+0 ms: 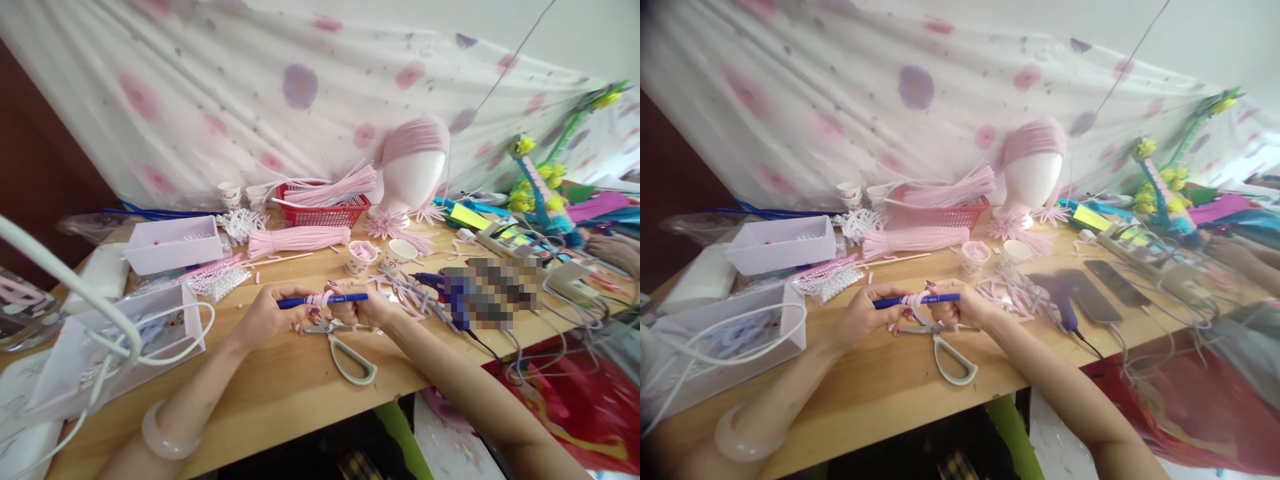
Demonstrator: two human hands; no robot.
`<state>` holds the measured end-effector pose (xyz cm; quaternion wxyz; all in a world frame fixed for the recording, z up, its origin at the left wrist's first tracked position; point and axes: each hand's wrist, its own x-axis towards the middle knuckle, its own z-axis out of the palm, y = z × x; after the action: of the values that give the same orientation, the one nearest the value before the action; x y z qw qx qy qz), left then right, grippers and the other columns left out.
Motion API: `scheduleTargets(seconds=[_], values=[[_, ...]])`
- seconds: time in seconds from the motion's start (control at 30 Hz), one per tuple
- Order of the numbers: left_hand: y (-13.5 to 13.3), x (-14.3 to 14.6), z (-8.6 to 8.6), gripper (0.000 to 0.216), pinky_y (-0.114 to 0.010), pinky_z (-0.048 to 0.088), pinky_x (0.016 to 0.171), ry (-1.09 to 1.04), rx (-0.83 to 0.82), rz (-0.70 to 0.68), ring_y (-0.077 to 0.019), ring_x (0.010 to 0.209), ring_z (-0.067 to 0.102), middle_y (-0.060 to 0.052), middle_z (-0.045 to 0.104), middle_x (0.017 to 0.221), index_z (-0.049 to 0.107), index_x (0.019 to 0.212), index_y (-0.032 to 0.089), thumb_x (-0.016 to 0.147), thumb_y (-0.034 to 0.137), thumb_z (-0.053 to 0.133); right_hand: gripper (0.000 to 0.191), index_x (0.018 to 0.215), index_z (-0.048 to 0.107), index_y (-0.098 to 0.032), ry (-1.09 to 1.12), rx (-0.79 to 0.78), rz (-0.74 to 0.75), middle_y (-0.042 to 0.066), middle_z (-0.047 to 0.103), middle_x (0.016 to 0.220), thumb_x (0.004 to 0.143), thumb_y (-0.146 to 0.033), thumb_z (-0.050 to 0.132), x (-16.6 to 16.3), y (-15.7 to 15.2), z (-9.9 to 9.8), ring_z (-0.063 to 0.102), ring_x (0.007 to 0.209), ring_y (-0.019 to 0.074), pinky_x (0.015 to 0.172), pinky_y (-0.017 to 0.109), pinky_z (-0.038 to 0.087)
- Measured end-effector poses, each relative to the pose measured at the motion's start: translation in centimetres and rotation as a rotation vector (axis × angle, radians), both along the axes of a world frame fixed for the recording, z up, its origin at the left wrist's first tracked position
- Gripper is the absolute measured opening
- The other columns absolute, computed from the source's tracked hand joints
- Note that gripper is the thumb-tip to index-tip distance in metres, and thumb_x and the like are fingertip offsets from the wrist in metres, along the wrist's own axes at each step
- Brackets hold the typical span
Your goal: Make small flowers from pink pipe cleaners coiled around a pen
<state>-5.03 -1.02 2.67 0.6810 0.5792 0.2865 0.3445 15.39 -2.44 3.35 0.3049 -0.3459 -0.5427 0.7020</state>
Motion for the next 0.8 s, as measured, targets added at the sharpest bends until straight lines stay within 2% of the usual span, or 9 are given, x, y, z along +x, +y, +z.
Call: scheduleTargets(seconds=[0.13,0.2,0.33,0.4,0.5,0.57,0.67,0.73,0.8], values=[[0.2,0.5,-0.3,0.040,-0.018,0.053,0.047,-0.126,-0.054,0.154,-0.0056,0.046,0.051,-0.001,0.071,0.066,0.076,0.093,0.014,0.060,0.033,0.086,0.035,0.072,0.041,-0.023,0.017,0.036,-0.066,-0.013,0.018,0.049,0.083,-0.053,0.056,-0.8,-0.7,-0.4,0.010,0.039,0.0072,0.035,0.020,0.013],[0.2,0.8,-0.4,0.041,-0.018,0.053,0.048,-0.132,-0.046,0.255,-0.0054,0.047,0.051,-0.001,0.070,0.066,0.076,0.094,0.014,0.060,0.036,0.086,0.028,0.081,0.045,-0.022,-0.047,0.148,-0.138,-0.012,0.024,0.051,0.089,-0.049,0.049,-1.4,-1.3,-0.2,0.016,0.040,0.0083,0.037,0.021,0.017],[0.1,1.0,-0.6,0.037,-0.019,0.054,0.047,-0.026,0.034,0.341,-0.0084,0.050,0.056,-0.001,0.069,0.063,0.077,0.092,0.013,0.064,0.036,0.083,0.018,0.087,0.052,-0.018,-0.535,0.632,-0.194,-0.001,0.053,0.070,0.096,-0.023,0.037,-2.3,-2.6,1.2,0.045,0.059,0.0120,0.057,0.024,0.034],[0.1,0.9,-0.5,0.032,-0.018,0.052,0.044,0.007,0.059,0.342,-0.0087,0.048,0.056,0.000,0.068,0.059,0.079,0.088,0.013,0.065,0.034,0.082,0.019,0.086,0.055,-0.016,-0.814,0.806,-0.144,0.003,0.058,0.074,0.094,-0.018,0.038,-2.3,-3.1,2.1,0.048,0.063,0.0136,0.060,0.026,0.033],[0.0,0.6,0.0,0.025,-0.017,0.050,0.043,0.074,0.086,0.262,-0.0082,0.046,0.055,0.000,0.067,0.056,0.079,0.084,0.014,0.065,0.029,0.081,0.022,0.083,0.060,-0.015,-1.083,0.946,-0.045,0.002,0.056,0.063,0.094,-0.022,0.043,-1.8,-3.5,3.8,0.039,0.052,0.0119,0.053,0.027,0.024],[-0.1,0.4,0.6,0.024,-0.017,0.050,0.044,0.139,0.104,0.178,-0.0080,0.046,0.055,0.000,0.068,0.058,0.079,0.087,0.014,0.066,0.027,0.079,0.023,0.080,0.062,-0.015,-1.108,0.973,0.035,0.000,0.053,0.059,0.094,-0.021,0.044,-1.1,-3.5,5.0,0.035,0.048,0.0103,0.052,0.027,0.021],[-0.5,0.3,1.2,0.024,-0.015,0.045,0.039,0.238,0.139,0.083,-0.0066,0.044,0.052,-0.001,0.069,0.061,0.079,0.091,0.015,0.070,0.026,0.076,0.027,0.064,0.055,-0.016,-1.025,0.952,0.162,-0.004,0.043,0.052,0.089,-0.014,0.047,0.0,-2.7,7.0,0.031,0.047,0.0082,0.051,0.026,0.021],[-0.7,0.1,1.3,0.021,-0.014,0.042,0.037,0.263,0.137,0.002,-0.0057,0.041,0.049,0.001,0.066,0.056,0.079,0.090,0.016,0.072,0.025,0.076,0.032,0.056,0.049,-0.017,-0.903,0.868,0.272,-0.005,0.038,0.052,0.088,-0.014,0.049,0.9,-1.8,7.8,0.030,0.048,0.0077,0.051,0.024,0.023],[-0.5,-0.2,1.0,0.020,-0.015,0.042,0.038,0.195,0.101,-0.073,-0.0058,0.039,0.049,0.002,0.063,0.051,0.079,0.090,0.016,0.072,0.025,0.077,0.034,0.057,0.049,-0.018,-0.705,0.708,0.351,-0.005,0.038,0.054,0.091,-0.022,0.047,1.5,-0.9,7.8,0.033,0.050,0.0081,0.050,0.023,0.026]])
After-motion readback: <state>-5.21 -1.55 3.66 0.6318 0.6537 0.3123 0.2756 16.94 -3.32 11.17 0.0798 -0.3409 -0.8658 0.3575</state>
